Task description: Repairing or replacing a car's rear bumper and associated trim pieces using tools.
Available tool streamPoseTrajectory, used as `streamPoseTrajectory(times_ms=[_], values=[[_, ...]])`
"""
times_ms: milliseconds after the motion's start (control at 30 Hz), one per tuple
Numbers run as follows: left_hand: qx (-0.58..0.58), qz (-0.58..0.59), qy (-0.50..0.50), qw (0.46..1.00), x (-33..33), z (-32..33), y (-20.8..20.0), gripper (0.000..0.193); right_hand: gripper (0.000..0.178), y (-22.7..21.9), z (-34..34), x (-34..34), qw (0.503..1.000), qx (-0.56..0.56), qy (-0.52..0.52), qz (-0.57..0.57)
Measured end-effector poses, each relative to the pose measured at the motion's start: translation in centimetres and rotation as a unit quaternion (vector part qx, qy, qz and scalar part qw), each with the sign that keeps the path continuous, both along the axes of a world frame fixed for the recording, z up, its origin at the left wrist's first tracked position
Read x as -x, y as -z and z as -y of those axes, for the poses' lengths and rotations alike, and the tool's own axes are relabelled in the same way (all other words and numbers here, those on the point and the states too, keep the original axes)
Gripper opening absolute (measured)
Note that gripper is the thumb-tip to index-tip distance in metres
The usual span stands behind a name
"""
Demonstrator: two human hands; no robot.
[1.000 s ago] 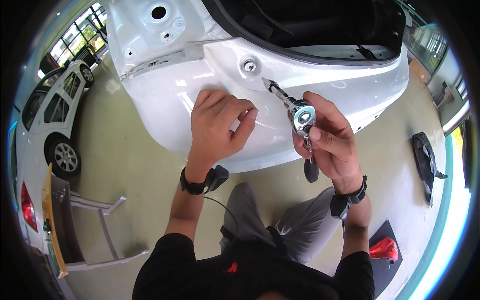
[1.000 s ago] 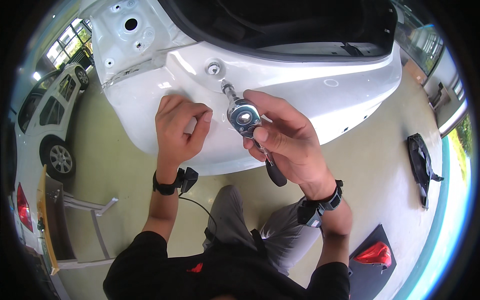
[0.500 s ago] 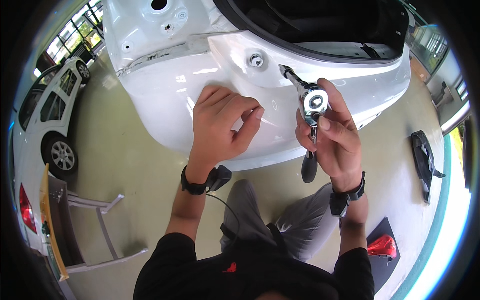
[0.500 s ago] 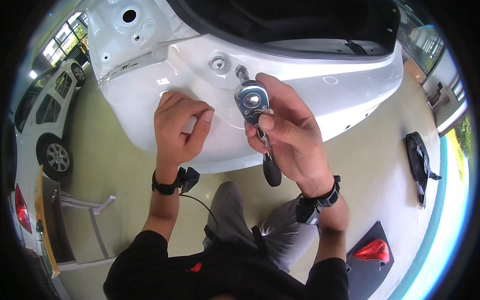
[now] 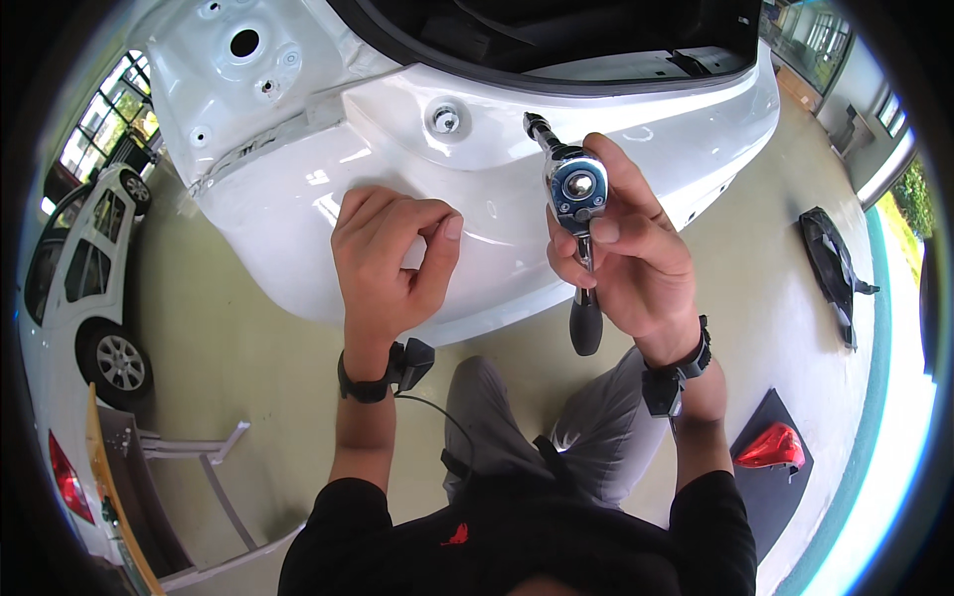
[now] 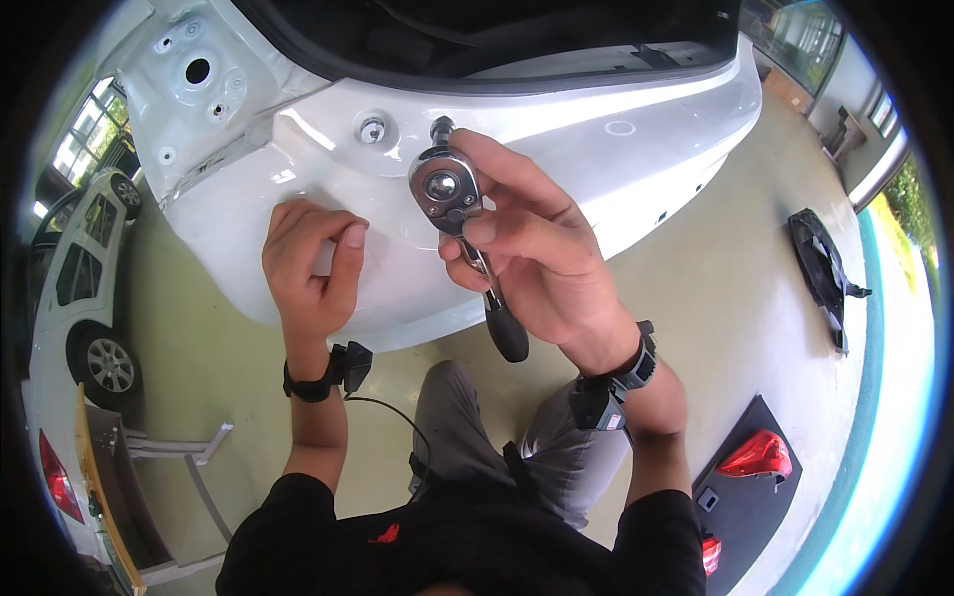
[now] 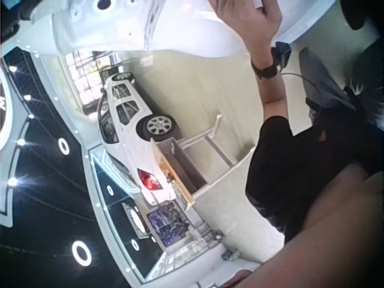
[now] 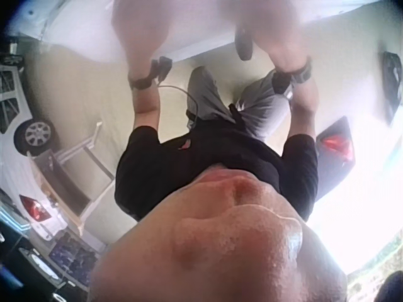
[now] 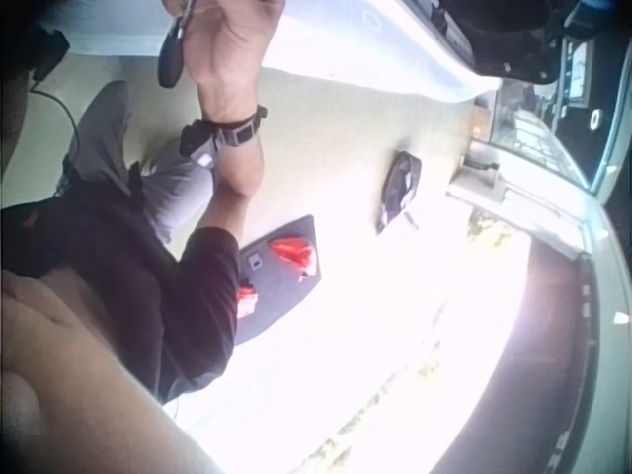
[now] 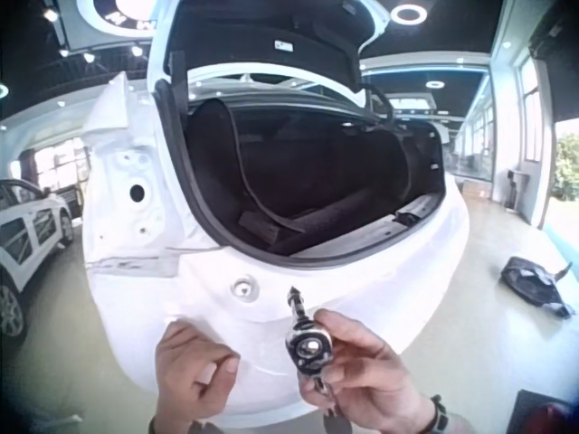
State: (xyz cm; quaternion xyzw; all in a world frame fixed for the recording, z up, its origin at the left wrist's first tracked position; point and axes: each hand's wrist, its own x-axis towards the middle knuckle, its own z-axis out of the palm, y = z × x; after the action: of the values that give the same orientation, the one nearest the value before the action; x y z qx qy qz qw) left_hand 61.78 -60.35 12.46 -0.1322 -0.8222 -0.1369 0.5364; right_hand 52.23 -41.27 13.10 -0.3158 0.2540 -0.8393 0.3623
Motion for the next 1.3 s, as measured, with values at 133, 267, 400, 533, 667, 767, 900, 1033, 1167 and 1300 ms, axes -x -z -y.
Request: streamPoseTrajectory(times_ms=[133, 267, 400, 533, 667, 767, 900, 1033, 1167, 1300], values=[[-0.005, -0.001, 0.002, 1.0, 0.1, -0.1, 0.0, 0.006, 0.067, 0.1, 0.1, 0.2, 1.0, 0.013, -0.001, -0.018], [-0.005, -0.009, 0.006, 1.0, 0.2, -0.1, -0.1, 0.006, 0.072, -0.3, 0.2, 0.1, 0.998, -0.014, 0.02, -0.061], [-0.007, -0.002, -0.002, 1.0, 0.1, 0.0, 0.0, 0.006, 0.063, -1.1, -0.1, -0.4, 0.998, -0.013, -0.044, -0.039], [-0.014, 0.006, -0.001, 1.0, 0.0, -0.1, -0.1, 0.007, 0.052, -1.2, 0.0, -0.2, 0.991, -0.032, -0.01, -0.126], [-0.02, -0.001, 0.003, 1.0, 0.2, -0.3, 0.1, 0.008, 0.031, -1.9, 0.8, 0.5, 0.882, -0.092, 0.254, -0.387], [-0.013, 0.001, 0.007, 1.0, 0.0, -0.2, 0.0, 0.008, 0.027, -2.4, 1.8, 1.3, 0.723, -0.174, 0.413, -0.525], [-0.021, -0.005, 0.009, 1.0, -0.1, -0.1, 0.1, 0.008, 0.027, -2.2, 2.5, 2.1, 0.656, -0.176, 0.466, -0.567], [-0.024, -0.006, 0.014, 1.0, -0.1, 0.0, 0.0, 0.008, 0.026, -2.3, 3.0, 1.9, 0.622, -0.152, 0.471, -0.607], [-0.029, -0.011, 0.023, 0.999, -0.1, 0.2, 0.1, 0.008, 0.026, -2.2, 3.7, 1.6, 0.596, -0.129, 0.477, -0.633], [-0.046, -0.017, 0.026, 0.998, -0.2, 0.1, 0.2, 0.008, 0.026, -2.2, 4.2, 1.6, 0.573, -0.106, 0.492, -0.647]])
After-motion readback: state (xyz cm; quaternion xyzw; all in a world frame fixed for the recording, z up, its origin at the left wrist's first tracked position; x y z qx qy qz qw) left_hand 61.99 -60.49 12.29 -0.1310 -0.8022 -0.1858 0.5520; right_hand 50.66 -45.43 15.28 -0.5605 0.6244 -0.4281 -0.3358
